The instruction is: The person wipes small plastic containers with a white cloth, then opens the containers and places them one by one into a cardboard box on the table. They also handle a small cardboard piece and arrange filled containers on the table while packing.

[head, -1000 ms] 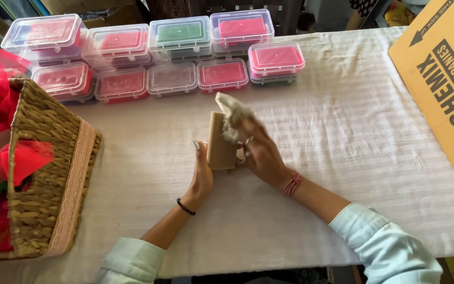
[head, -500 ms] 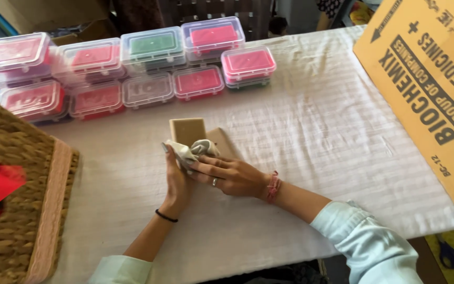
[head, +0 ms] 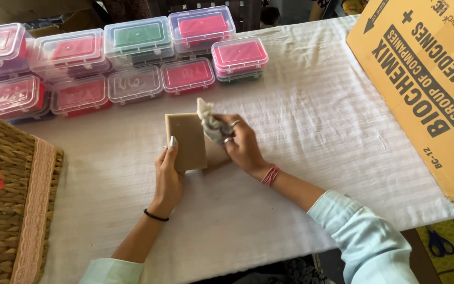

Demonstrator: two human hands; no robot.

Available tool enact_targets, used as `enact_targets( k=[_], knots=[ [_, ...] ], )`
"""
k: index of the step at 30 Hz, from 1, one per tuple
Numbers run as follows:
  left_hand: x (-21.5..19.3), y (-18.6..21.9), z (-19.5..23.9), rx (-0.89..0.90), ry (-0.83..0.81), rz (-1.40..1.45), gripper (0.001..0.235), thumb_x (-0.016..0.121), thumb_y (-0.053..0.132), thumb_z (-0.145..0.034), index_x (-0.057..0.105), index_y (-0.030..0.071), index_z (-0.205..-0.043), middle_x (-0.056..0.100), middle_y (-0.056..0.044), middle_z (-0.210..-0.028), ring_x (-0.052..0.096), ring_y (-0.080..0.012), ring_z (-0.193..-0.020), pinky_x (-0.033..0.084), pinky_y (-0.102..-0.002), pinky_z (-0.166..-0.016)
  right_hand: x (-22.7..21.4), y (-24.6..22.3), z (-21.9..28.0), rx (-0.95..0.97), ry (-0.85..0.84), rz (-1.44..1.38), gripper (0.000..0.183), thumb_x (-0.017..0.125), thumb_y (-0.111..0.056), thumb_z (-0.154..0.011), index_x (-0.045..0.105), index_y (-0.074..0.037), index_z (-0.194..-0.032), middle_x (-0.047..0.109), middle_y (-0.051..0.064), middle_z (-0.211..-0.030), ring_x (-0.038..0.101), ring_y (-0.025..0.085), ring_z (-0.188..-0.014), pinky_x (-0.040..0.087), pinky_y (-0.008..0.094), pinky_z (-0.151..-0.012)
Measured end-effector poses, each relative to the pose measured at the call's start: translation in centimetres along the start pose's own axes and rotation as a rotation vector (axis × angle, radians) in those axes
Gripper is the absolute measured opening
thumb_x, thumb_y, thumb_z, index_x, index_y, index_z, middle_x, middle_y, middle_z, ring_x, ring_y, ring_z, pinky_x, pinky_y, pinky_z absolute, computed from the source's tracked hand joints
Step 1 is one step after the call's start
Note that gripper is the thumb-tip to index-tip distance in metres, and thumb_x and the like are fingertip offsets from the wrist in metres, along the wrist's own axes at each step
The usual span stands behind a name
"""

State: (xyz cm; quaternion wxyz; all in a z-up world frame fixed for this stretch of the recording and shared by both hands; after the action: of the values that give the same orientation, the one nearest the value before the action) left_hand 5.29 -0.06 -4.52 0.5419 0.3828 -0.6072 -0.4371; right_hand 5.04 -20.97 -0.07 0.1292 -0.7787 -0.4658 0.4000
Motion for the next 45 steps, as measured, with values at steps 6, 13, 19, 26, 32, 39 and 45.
enact_targets(
  k=[6,13,19,26,32,39,45],
  knots=[
    [1.6,2.8,0.5,0.09,0.039,0.071,0.053,0.059,0.019,-0.098,0.04,0.004,-0.146,0.067,-0.012,-0.117,0.069,-0.0162,-0.1,0.065,-0.03,-0.078,-0.1,-2.0,1.1,-0.002,-0.095,-0.208,0.05,0.055,0.011,-0.09,0.055,-0.004,-0.138,0.053,0.013,-0.126,0.063,0.028,-0.101,0.058,0.034,-0.087],
    [0.8,0.6,0.4,0.133,-0.044,0.076,0.057,0.051,0.019,-0.107,0.035,0.009,-0.161,0.066,-0.014,-0.121,0.068,-0.0148,-0.099,0.064,-0.027,-0.079,0.1,-5.1,1.1,-0.356,-0.12,-0.107,0.042,0.063,0.004,-0.093,0.055,-0.006,-0.133,0.046,0.014,-0.134,0.057,0.032,-0.12,0.056,0.039,-0.103],
    [3.2,3.6,1.9,0.043,-0.179,-0.164,0.073,0.055,0.02,-0.097,0.023,0.012,-0.161,0.056,-0.018,-0.139,0.062,-0.0242,-0.117,0.059,-0.035,-0.088,0.0,-3.3,0.9,-0.161,0.0,-0.23,0.042,0.057,0.009,-0.093,0.046,-0.002,-0.133,0.047,0.015,-0.129,0.056,0.031,-0.117,0.049,0.039,-0.103],
    [3.2,3.7,1.6,0.162,-0.338,-0.332,0.099,0.063,0.016,-0.083,0.005,0.01,-0.163,0.027,-0.018,-0.162,0.037,-0.0314,-0.145,0.039,-0.045,-0.114,-1.1,-3.1,0.1,-0.061,0.081,-0.255,0.039,0.051,0.011,-0.091,0.05,-0.004,-0.127,0.055,0.014,-0.122,0.06,0.028,-0.112,0.049,0.037,-0.103],
    [3.0,2.7,-3.9,-0.106,-0.173,0.339,0.07,0.051,0.032,-0.097,0.03,0.01,-0.16,0.046,-0.013,-0.152,0.055,-0.031,-0.127,0.047,-0.043,-0.102,-3.3,-3.2,-5.5,0.044,0.246,-0.559,0.037,0.052,0.001,-0.091,0.049,-0.003,-0.127,0.056,0.014,-0.131,0.058,0.021,-0.114,0.053,0.034,-0.096],
    [5.8,2.7,-4.1,-0.219,-0.263,0.766,0.07,0.04,0.057,-0.099,0.041,0.01,-0.152,0.057,-0.015,-0.141,0.058,-0.0304,-0.126,0.049,-0.047,-0.106,0.4,-2.7,-4.4,-0.309,-0.042,-0.046,0.039,0.061,-0.01,-0.099,0.055,-0.002,-0.136,0.051,0.018,-0.153,0.048,0.034,-0.145,0.043,0.043,-0.12],
    [2.5,-3.8,-5.3,-0.202,-0.312,0.793,0.057,0.037,0.05,-0.111,0.053,0.005,-0.144,0.064,-0.014,-0.133,0.062,-0.0284,-0.119,0.052,-0.045,-0.104,-0.1,-3.8,-4.1,-0.425,-0.191,0.061,0.048,0.067,-0.009,-0.091,0.062,0.001,-0.138,0.051,0.015,-0.154,0.046,0.036,-0.147,0.038,0.047,-0.123]
  ],
)
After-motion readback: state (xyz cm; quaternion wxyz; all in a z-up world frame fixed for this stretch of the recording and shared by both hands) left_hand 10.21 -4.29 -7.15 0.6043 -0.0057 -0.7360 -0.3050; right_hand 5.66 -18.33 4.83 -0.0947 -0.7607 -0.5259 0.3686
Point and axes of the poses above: each hand's wrist, its own z-axis away from the middle knuckle, its own x-axis out of the palm, y = z × x, the point moved 3 cm from there along -z, towards the middle knuckle
